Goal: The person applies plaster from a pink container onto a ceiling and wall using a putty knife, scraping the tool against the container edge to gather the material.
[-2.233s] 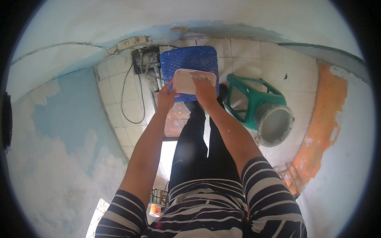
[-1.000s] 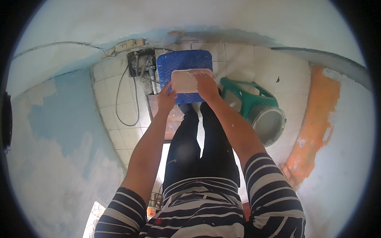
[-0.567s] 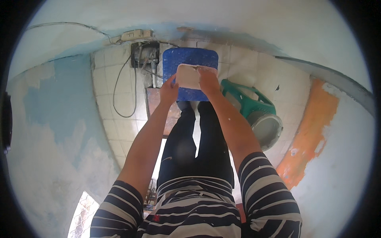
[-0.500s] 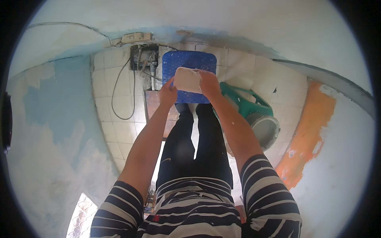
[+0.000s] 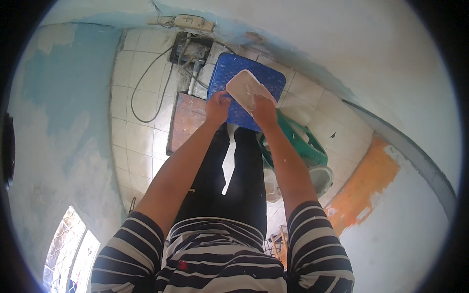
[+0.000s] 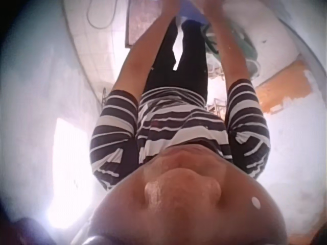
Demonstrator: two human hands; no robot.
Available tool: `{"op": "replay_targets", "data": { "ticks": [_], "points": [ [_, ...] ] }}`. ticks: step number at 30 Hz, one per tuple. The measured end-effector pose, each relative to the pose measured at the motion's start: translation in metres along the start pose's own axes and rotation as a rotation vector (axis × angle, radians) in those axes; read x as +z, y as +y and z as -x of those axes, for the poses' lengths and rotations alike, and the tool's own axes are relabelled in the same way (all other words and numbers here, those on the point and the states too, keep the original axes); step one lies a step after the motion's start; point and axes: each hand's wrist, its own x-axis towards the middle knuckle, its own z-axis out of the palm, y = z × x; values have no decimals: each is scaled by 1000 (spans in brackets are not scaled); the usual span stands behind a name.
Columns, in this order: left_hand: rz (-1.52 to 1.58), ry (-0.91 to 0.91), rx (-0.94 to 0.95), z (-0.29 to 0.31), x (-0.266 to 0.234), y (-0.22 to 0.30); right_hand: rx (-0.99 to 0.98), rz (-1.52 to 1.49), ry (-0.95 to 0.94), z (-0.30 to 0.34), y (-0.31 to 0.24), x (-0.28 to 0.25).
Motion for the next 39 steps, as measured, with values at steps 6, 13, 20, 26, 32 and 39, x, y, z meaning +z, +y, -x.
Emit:
{"op": "replay_targets", "data": {
  "ticks": [6, 13, 20, 26, 32, 39],
  "points": [
    [-30, -54, -189, -10, 15, -21, 128, 65, 36, 3, -8, -11],
    [-125, -61, -81, -10, 17, -7, 119, 28, 57, -11, 7, -25],
    [-190, -35, -22, 0, 1, 10, 130, 74, 30, -16, 0, -19],
    [-179, 64, 59, 3, 14, 5, 41, 14, 168, -14, -5, -13],
    [-199, 72, 106, 4, 14, 2, 126, 33, 58, -20, 4, -4],
    [-222, 13, 92, -2, 8, -1, 121, 37, 32, -10, -2, -13]
  ]
}}
